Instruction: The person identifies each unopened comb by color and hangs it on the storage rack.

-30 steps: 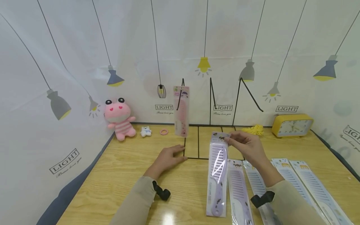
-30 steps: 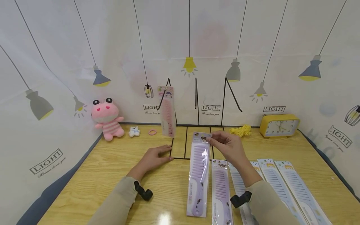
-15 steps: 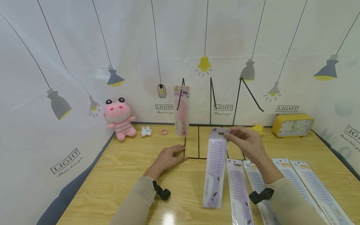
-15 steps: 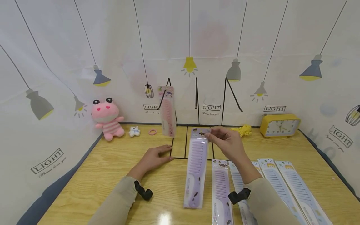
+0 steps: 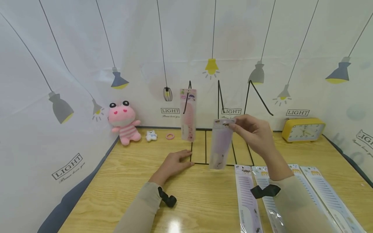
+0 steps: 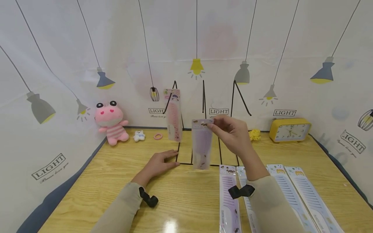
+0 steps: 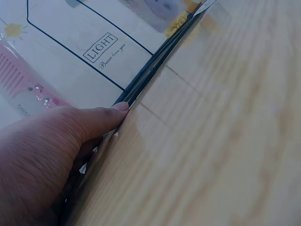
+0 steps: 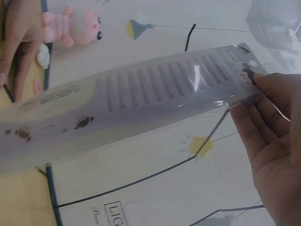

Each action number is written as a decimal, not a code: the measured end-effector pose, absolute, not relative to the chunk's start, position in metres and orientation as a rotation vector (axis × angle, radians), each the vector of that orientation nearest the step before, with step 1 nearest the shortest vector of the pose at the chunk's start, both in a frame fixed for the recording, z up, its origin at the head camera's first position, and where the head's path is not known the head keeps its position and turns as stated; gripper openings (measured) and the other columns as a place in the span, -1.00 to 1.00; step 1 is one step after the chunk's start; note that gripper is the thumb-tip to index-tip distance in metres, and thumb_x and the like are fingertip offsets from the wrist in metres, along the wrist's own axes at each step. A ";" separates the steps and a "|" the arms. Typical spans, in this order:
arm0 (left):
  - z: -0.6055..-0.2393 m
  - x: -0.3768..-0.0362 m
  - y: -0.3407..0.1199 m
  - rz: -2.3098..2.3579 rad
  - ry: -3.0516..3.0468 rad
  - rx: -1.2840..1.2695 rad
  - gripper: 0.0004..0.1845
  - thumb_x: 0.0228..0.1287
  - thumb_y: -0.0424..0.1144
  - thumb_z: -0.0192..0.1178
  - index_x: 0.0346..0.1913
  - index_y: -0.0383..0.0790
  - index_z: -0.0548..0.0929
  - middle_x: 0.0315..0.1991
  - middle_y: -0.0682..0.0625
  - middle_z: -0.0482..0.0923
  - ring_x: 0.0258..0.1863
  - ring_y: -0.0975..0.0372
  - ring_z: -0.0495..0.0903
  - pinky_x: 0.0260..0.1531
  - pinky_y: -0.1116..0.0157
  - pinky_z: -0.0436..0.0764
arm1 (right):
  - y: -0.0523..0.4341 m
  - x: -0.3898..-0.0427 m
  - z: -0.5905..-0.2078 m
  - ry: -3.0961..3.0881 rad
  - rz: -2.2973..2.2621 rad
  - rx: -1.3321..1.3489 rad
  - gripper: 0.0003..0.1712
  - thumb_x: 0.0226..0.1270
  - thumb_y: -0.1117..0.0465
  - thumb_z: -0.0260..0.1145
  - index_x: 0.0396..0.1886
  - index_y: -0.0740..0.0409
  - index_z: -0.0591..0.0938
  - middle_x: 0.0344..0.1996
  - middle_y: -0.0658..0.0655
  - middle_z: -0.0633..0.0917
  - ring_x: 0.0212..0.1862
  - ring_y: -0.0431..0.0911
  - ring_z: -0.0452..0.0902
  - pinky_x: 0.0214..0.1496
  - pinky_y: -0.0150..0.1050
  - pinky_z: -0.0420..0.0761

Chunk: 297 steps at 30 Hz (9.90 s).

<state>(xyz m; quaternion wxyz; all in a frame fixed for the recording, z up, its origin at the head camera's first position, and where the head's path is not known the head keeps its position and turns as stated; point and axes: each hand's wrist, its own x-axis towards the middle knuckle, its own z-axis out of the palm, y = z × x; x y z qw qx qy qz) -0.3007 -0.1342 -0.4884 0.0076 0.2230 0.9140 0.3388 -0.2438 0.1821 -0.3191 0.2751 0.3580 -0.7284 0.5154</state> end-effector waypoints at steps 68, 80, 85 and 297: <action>-0.485 -0.298 -0.134 1.061 2.846 0.654 -0.38 0.32 0.12 0.32 0.39 0.03 0.53 0.45 0.03 0.37 0.45 0.13 0.30 0.45 0.06 0.25 | 0.187 -0.279 -0.303 -2.073 1.543 0.870 -0.89 0.36 0.38 0.37 -0.19 0.37 0.71 -0.34 0.11 0.75 -0.35 -0.12 0.69 -0.26 -0.38 0.70; -0.484 -0.302 -0.135 1.056 2.849 0.673 -0.37 0.32 0.12 0.31 0.40 0.03 0.52 0.45 0.02 0.36 0.45 0.12 0.30 0.45 0.06 0.25 | 0.169 -0.297 -0.311 -1.984 1.456 0.532 -0.78 0.35 0.20 0.44 -0.14 0.28 0.74 -0.29 0.17 0.78 -0.31 -0.15 0.70 -0.26 -0.41 0.70; -0.487 -0.302 -0.134 1.068 2.859 0.677 -0.37 0.31 0.13 0.32 0.39 0.03 0.53 0.45 0.02 0.36 0.44 0.11 0.31 0.45 0.05 0.26 | 0.152 -0.309 -0.318 -1.912 1.458 0.283 -0.61 0.32 -0.03 0.44 -0.14 0.21 0.75 -0.28 0.09 0.78 -0.29 -0.12 0.70 -0.29 -0.41 0.68; -0.489 -0.300 -0.136 1.065 2.842 0.658 -0.38 0.31 0.17 0.30 0.38 0.07 0.54 0.46 0.04 0.35 0.45 0.12 0.30 0.46 0.06 0.23 | 0.183 -0.270 -0.293 -2.058 1.621 0.858 -0.86 0.35 0.33 0.40 -0.22 0.37 0.71 -0.31 0.12 0.77 -0.25 -0.13 0.69 -0.17 -0.37 0.69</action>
